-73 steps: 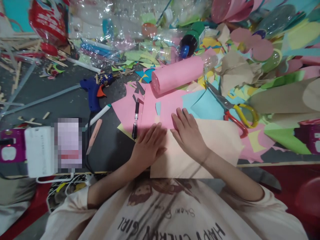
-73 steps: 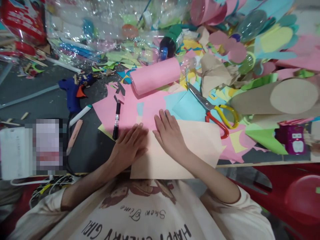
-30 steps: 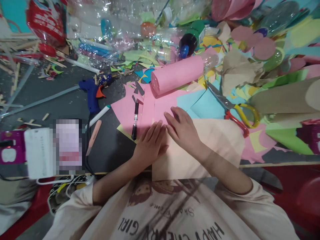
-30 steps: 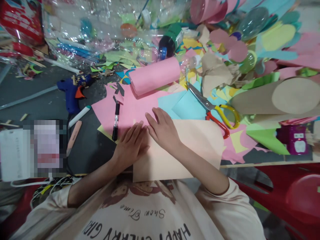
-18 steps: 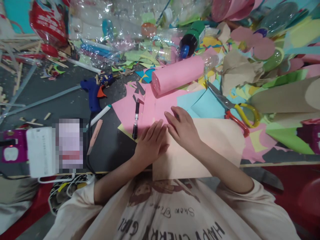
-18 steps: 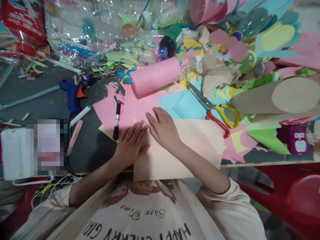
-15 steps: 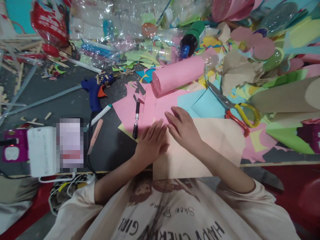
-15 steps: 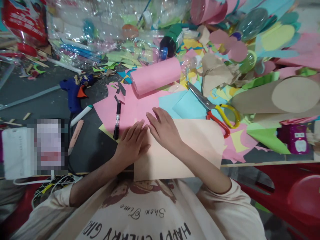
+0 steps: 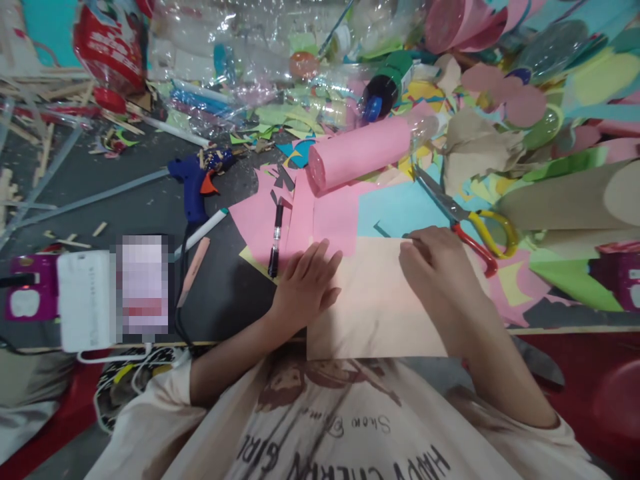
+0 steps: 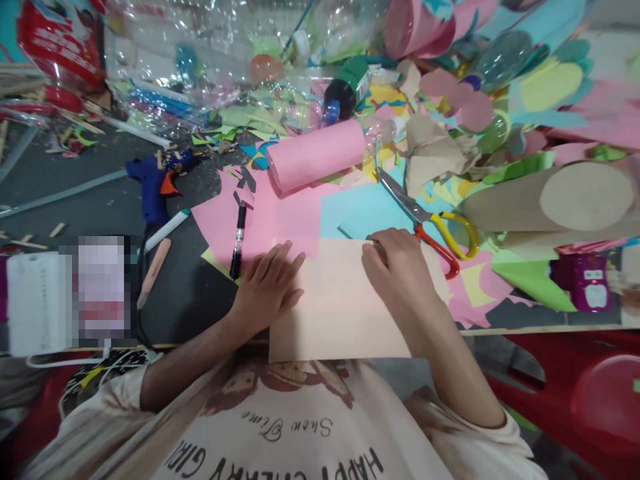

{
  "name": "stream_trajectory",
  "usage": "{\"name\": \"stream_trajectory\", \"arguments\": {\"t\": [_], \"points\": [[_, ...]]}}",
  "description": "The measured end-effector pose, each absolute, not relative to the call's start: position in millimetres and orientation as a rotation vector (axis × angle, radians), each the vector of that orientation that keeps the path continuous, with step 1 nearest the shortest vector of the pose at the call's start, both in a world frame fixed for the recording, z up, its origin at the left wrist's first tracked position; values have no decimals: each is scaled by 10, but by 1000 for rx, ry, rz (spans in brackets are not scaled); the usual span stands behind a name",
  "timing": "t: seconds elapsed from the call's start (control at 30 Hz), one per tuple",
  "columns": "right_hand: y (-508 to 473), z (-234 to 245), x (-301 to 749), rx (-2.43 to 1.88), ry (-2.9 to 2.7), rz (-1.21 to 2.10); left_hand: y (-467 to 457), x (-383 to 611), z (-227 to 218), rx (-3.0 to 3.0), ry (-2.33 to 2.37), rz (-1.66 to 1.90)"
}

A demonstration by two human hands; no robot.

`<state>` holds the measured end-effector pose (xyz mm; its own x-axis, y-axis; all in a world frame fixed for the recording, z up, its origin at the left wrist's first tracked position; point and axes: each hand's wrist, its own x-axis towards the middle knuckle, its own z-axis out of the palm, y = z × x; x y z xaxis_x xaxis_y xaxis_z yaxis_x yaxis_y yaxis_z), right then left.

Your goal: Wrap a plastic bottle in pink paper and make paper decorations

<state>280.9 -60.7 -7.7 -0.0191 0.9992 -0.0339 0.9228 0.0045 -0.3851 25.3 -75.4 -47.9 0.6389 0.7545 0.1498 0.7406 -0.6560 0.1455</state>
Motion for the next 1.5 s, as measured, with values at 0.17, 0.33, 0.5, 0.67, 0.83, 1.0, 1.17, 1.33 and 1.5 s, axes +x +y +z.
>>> {"name": "stream_trajectory", "arguments": {"t": [0.17, 0.33, 0.5, 0.67, 0.83, 1.0, 1.17, 1.33, 1.5], "points": [[-484, -44, 2847, -1868, -2111, 515, -797, 261, -482, 2782, 1323, 264], [-335, -9, 2923, -1666, -2332, 516, -830, 263, -460, 2779, 1389, 277], [-339, 194, 2918, -1685, -2539, 137, -845, 255, -486, 2764, 1388, 265], [-315, 312, 3032, -1769, -2582, -163, -838, 258, -491, 2783, 1378, 246], [-173, 360, 2603, -1562, -2699, 151, -792, 263, -434, 2807, 1321, 283], [29, 253, 1720, -1173, -2942, 542, -795, 275, -481, 2794, 1282, 379], [160, -26, 1167, -1025, -3018, 437, -820, 282, -518, 2819, 1305, 421], [267, -111, 982, -796, -3032, 485, -839, 287, -506, 2819, 1324, 295], [198, -135, 1138, -770, -2725, 801, -847, 288, -476, 2690, 1363, 183]]}}
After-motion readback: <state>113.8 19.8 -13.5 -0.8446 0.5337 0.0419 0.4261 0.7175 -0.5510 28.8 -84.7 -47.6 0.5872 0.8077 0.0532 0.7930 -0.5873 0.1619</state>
